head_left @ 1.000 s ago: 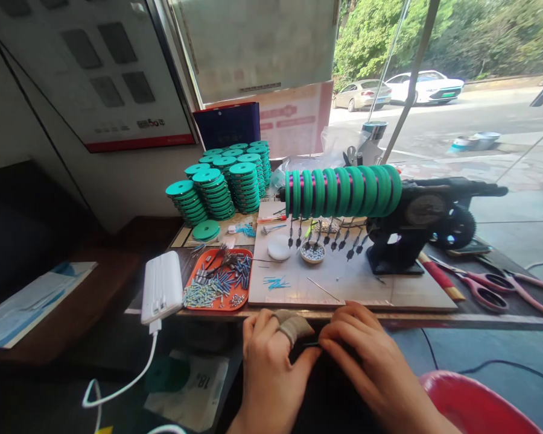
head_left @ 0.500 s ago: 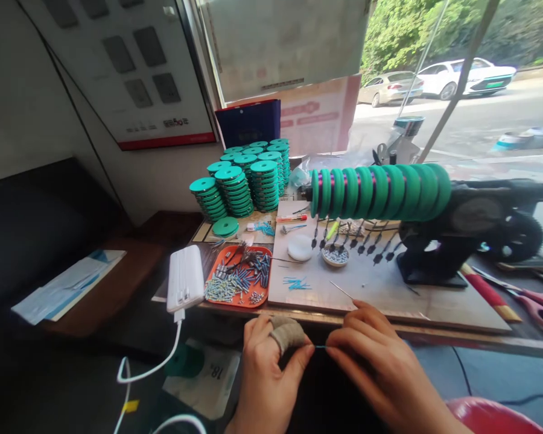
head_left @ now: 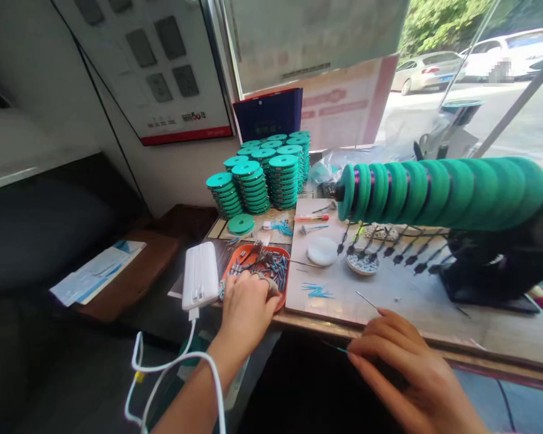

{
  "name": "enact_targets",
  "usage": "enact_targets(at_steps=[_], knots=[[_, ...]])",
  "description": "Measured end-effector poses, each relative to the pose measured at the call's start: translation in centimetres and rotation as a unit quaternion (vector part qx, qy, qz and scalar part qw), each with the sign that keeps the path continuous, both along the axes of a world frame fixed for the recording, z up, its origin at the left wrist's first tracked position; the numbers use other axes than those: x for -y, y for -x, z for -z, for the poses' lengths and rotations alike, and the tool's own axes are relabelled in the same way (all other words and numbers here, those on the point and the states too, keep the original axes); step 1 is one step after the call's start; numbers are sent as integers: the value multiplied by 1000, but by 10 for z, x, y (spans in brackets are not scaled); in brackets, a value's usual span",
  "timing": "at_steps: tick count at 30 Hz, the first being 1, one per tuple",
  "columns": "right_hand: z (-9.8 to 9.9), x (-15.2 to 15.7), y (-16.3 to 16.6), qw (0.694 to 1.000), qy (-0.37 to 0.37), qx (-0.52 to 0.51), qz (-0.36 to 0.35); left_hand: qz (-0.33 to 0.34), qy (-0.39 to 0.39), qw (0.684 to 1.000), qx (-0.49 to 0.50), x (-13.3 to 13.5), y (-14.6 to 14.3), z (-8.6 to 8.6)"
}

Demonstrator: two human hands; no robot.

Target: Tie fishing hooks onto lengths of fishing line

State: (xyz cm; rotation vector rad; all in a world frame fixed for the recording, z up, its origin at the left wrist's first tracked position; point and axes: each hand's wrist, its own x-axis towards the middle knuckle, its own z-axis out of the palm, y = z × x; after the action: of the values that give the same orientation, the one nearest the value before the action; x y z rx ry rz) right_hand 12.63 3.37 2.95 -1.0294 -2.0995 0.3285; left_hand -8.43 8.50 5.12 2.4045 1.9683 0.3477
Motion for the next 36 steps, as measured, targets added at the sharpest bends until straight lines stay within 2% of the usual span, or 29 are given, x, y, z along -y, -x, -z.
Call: enact_targets(at_steps=[6,11,14,15,16,18,20,22,24,26,28,36], knots=[[4,2,-2,1000,25,-9,-6,8,7,1000,-18,1,-3,1],[3,2,0,999,29,-30,-1,-16,-15,1000,10,-1,0,-3],[2,4,0,998,19,-52,19,-24,-20,992,126,11,-3,-8],[3,6,0,998,12,-55,26,-24,-3,970,244,18,-7,-8],[3,7,0,998,4,-53,31,-18,7,929,370,27,-12,-7],[5,10,-2,999,-17,-37,33,-20,54,826,561,43,-25,1],[6,13,-4,999,-41,-15,30,-42,109,741,661,57,-38,12],[6,16,-4,998,-59,0,30,-91,125,681,716,66,-49,23],[4,18,-2,997,-74,6,35,-130,131,640,746,71,-56,30],[3,19,0,996,-84,5,43,-142,128,619,762,73,-58,33],[1,20,2,995,-88,3,49,-139,123,614,767,73,-58,34],[5,23,3,996,-71,5,47,-138,96,636,753,73,-61,32]])
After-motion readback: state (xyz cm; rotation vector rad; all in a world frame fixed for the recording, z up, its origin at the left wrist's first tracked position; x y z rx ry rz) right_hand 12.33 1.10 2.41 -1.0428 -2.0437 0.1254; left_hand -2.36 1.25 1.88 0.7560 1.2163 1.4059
